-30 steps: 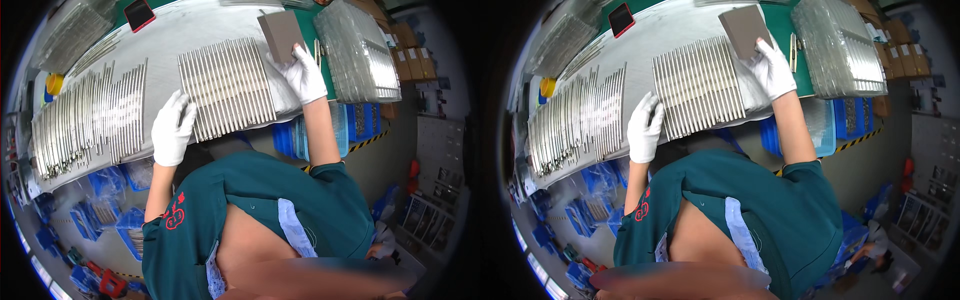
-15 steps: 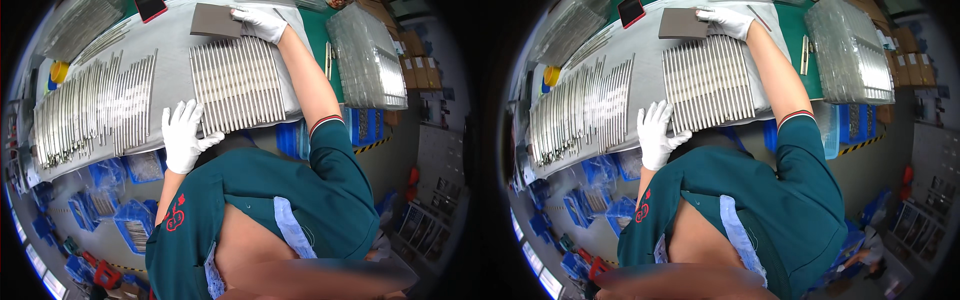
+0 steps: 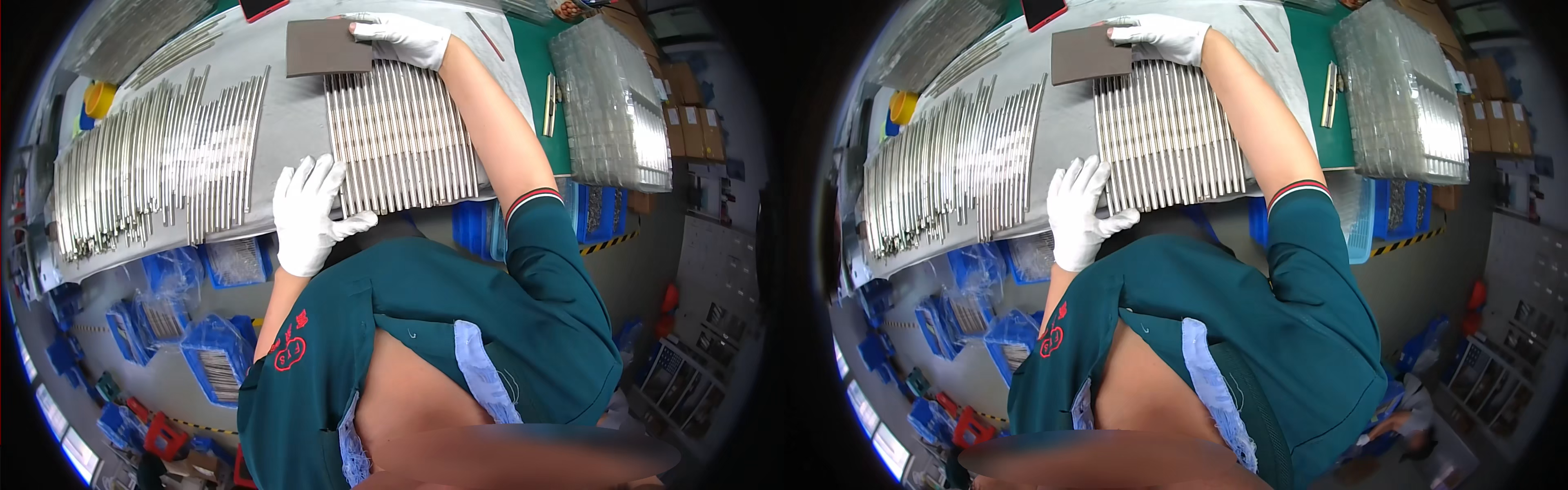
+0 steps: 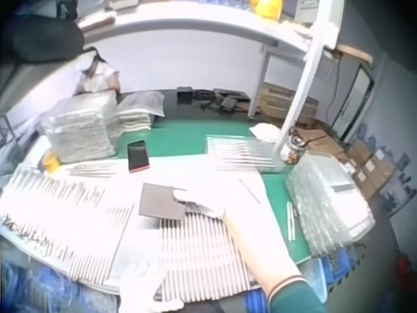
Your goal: Polishing or sanding a row of metal rods using a handheld sanding block on a workbench.
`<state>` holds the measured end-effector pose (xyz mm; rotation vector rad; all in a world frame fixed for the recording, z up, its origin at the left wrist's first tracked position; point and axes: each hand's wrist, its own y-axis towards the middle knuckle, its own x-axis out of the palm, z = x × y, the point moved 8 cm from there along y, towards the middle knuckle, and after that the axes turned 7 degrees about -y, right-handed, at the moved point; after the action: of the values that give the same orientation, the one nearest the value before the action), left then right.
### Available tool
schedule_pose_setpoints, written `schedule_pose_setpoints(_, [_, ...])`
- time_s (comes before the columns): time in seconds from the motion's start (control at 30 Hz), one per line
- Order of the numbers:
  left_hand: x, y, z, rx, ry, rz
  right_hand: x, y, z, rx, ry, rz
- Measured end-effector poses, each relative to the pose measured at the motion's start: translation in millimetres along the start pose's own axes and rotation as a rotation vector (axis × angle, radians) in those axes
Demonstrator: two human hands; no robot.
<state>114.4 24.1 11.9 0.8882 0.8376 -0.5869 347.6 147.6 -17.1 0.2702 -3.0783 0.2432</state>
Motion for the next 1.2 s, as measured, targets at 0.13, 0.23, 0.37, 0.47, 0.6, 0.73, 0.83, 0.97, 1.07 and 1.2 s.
schedule_pose_setpoints(0.13, [1,2,0,-0.009,-0.002,-0.025,-1,14,7,-0.035,0.092,-0.026])
schedule_pose_setpoints(0.23, [2,0,0,-0.002,0.003,-0.011,12,30,5,-0.118,0.126,-0.049])
schedule_pose_setpoints(0.37, [1,0,0,0.006,-0.007,0.001,33,17,-10,-0.015,-0.081,0.01])
schedule_pose_setpoints(0.47, [3,0,2,0.01,0.001,0.0,29,1,-24,-0.056,-0.188,0.089])
schedule_pose_setpoints(0.6, [-4,5,3,-0.03,-0.087,-0.041,23,-84,-130,-0.131,-1.087,0.442])
schedule_pose_setpoints(0.73, [-7,23,2,0.009,-0.022,-0.047,-25,-142,-54,-0.186,-0.452,0.471])
schedule_pose_setpoints(0.83, [-5,34,2,-0.003,-0.028,-0.024,-44,-199,-33,0.079,-0.416,0.515])
schedule_pose_setpoints(0.97, [-6,35,3,0.002,-0.072,0.033,-44,-222,-20,0.245,-0.549,0.462])
schedule_pose_setpoints(1.07, [-4,34,2,-0.008,-0.105,0.023,-12,-186,-26,0.017,-0.574,0.353])
schedule_pose_setpoints(1.2, [-1,33,1,-0.024,-0.078,0.013,40,-135,-37,-0.182,-0.873,0.239])
